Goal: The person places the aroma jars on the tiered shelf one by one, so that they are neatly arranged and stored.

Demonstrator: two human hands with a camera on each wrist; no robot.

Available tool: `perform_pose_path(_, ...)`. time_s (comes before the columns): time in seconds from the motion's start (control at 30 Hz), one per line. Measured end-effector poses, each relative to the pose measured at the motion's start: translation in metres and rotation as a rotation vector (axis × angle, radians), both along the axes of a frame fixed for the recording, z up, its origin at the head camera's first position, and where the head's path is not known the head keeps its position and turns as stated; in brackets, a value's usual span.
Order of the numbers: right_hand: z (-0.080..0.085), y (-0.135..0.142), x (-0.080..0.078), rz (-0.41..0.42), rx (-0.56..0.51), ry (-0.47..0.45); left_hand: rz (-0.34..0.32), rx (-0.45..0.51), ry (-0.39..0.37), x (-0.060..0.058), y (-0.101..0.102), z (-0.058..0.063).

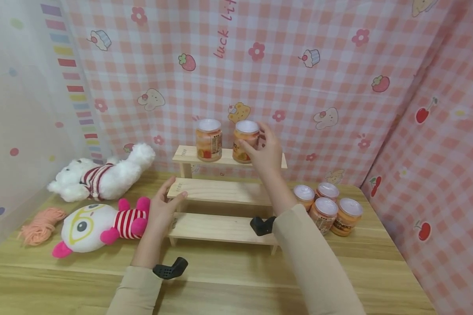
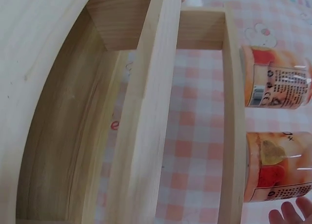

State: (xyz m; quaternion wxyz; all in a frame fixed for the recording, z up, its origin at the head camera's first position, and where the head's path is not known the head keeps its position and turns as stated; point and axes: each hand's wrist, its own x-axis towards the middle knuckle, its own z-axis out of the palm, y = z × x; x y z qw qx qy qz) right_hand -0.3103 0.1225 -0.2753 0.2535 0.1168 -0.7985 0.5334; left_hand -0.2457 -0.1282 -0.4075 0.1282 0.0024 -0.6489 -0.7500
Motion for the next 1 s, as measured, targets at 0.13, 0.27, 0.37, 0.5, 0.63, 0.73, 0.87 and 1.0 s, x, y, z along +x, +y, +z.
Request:
perform_pose_path(0.13,-0.005,0.004,0.007,-0.003,-0.062,0.026,-0.011,0.003,-0.010,-0.001,0.000,-0.001)
perform_pose_path(0.27,-0.010,0.010,0.018,0.013,-0.113,0.031,-0.024,0.030,-0.036,0.004,0.001,0.008)
perform_pose_path(0.37,-0.015,0.017,0.028,0.026,-0.134,0.036,-0.031,0.043,-0.050,0.008,0.002,0.014)
perform_pose_path(0.5,-0.020,0.025,0.040,0.027,-0.138,0.052,-0.028,0.048,-0.033,0.003,0.000,0.007)
perform_pose_path(0.63,-0.023,0.032,0.051,0.016,-0.141,0.085,-0.011,0.027,-0.020,0.000,-0.001,0.001)
perform_pose_path(0.73,-0.027,0.037,0.061,0.002,-0.140,0.120,0.000,0.002,-0.012,0.000,0.000,0.001)
perform_pose_path(0.87,-0.033,0.047,0.072,-0.009,-0.123,0.134,0.009,-0.012,0.002,0.001,0.000,0.001)
perform_pose_path(1.0,-0.040,0.059,0.083,-0.012,-0.099,0.133,0.014,-0.013,0.009,0.002,0.000,0.002)
